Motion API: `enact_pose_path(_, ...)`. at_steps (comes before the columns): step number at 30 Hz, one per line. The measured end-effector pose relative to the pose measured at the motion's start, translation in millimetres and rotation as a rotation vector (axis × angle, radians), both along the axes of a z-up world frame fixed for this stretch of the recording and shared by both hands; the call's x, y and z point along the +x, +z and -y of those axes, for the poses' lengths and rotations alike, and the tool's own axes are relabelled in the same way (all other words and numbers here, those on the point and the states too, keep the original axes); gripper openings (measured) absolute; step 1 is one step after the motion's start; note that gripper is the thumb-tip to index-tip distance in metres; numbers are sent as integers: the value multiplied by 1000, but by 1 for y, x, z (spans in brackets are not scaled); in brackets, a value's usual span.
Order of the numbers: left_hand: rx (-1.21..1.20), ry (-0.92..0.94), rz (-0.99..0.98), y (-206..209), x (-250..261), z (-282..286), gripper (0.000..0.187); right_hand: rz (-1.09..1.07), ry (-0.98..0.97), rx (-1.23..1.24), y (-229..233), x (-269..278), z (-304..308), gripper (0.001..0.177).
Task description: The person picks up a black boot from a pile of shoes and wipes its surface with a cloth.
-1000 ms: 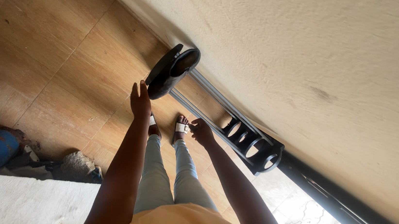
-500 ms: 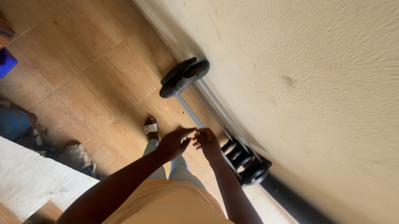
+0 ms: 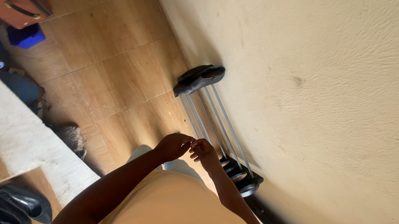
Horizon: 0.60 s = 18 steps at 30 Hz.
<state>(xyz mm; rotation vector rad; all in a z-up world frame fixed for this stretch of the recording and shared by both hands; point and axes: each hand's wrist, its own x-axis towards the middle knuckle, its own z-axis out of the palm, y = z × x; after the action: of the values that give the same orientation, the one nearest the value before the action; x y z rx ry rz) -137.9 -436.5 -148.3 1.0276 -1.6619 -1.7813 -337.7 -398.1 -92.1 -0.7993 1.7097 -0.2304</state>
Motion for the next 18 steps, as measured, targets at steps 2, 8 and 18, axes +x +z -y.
enact_pose_path(2, 55, 47, -75, 10, 18, -5, 19, 50, 17, -34, -1, 13, 5, 13)
enact_pose_path(8, 91, 280, -4, 20, 81, -34, 19, 29, 138, -78, 6, 67, 17, 11)
enact_pose_path(18, 141, 817, 100, -4, 193, -228, 18, 131, 587, 41, -19, 223, -57, 17)
